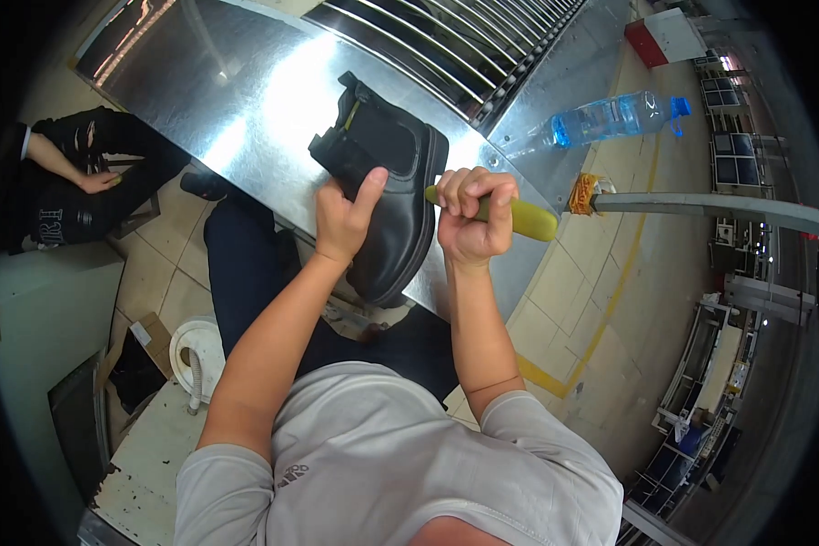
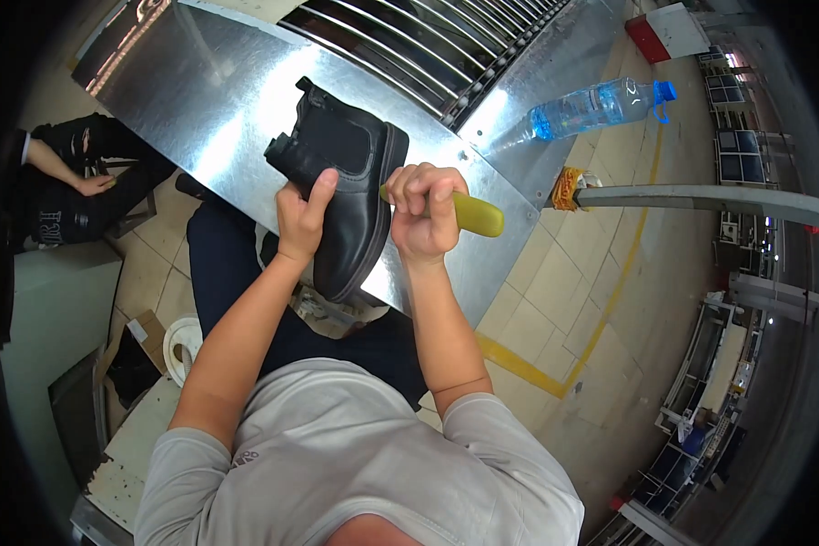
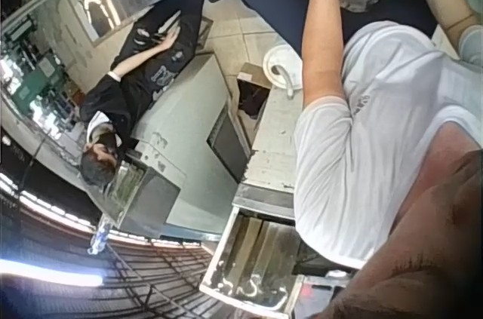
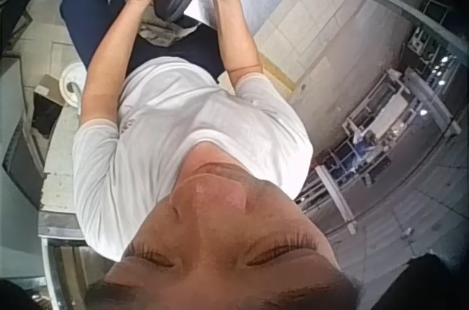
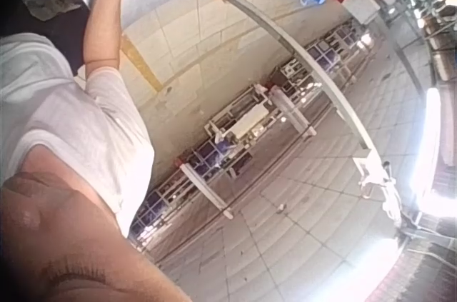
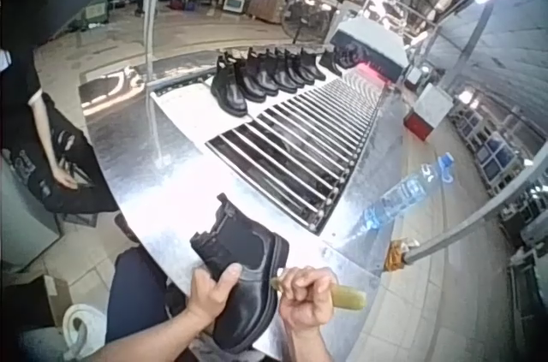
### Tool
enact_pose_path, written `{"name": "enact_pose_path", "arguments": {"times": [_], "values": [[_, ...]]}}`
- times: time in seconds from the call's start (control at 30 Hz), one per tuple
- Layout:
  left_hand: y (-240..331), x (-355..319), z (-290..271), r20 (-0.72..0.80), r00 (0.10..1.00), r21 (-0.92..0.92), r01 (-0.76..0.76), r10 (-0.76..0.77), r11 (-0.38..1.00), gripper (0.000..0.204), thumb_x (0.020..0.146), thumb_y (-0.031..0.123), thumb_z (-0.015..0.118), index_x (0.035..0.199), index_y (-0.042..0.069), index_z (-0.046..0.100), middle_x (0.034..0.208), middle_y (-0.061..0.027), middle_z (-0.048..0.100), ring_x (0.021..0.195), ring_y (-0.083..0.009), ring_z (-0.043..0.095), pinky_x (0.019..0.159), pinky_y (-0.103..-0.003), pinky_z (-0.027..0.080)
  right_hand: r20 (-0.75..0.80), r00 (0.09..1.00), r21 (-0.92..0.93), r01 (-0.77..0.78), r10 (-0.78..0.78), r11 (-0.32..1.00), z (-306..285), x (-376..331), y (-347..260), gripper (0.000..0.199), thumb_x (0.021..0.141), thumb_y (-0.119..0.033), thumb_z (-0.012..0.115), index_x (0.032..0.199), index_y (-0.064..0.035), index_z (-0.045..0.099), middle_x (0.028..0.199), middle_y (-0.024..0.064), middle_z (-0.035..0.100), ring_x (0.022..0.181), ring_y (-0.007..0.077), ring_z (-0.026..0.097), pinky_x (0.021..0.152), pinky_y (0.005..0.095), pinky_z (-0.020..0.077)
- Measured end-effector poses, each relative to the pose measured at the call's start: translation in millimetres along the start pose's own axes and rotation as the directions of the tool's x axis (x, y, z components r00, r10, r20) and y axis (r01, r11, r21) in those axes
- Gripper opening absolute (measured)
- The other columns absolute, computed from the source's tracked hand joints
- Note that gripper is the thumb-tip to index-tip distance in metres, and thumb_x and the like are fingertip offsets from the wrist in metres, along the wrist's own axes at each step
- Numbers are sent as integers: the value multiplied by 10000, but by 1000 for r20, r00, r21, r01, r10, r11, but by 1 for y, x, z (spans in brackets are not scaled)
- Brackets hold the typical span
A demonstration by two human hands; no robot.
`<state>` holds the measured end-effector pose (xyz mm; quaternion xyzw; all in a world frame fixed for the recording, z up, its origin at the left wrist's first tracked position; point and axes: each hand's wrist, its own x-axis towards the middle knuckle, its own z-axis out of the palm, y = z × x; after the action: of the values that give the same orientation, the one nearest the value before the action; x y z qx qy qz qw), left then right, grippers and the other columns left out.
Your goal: Apply glue and process boots on a conveyor line.
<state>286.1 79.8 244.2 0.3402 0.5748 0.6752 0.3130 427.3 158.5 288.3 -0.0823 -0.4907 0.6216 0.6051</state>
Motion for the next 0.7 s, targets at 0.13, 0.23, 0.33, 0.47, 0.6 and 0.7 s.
{"name": "enact_pose_path", "arguments": {"times": [0.13,0.23,0.33,0.47,0.6,0.7], "values": [[-2,0,2,4,999,7,-37,37,999,353,970,300,692,1034,-45,724,907,-132,760,813,-209,700,757,-346,527,73,997,-78,25,-19,997,10,-23,-14,407,1081,-399,484,878,-53,554,594,1,381,529,144,376,564,340,352],[-3,1,2,-8,999,19,-40,40,999,350,970,307,695,1003,-40,730,874,-131,754,791,-201,693,740,-345,523,93,993,-161,84,-70,983,24,-38,-22,396,1064,-382,539,888,-29,567,594,5,382,534,147,376,555,344,342],[-4,0,5,-47,998,-12,-52,51,999,359,970,319,699,978,-38,731,843,-128,747,773,-200,687,727,-343,519,177,977,-296,165,-115,941,40,-57,-30,414,1021,-377,638,852,-1,593,613,59,483,529,186,430,552,356,360],[-3,0,2,2,999,19,-40,40,999,390,984,336,678,1015,-50,718,907,-105,742,835,-152,644,773,-316,507,479,872,-497,366,-102,787,55,-75,-37,399,918,-368,762,791,-26,600,585,57,462,487,225,450,479,355,328],[-2,1,1,32,998,56,-47,45,997,413,988,355,677,1021,-54,719,911,-113,744,850,-157,654,788,-315,512,643,765,-507,457,-32,731,72,-84,-42,346,779,-291,853,732,-67,594,595,39,415,489,226,415,489,359,287],[-9,3,1,9,995,38,-103,103,994,379,963,319,719,1029,-54,727,926,-162,767,848,-196,708,757,-336,527,691,722,-475,418,34,774,78,-104,-41,313,771,-231,849,733,-74,581,604,56,425,498,255,445,486,380,308]]}}
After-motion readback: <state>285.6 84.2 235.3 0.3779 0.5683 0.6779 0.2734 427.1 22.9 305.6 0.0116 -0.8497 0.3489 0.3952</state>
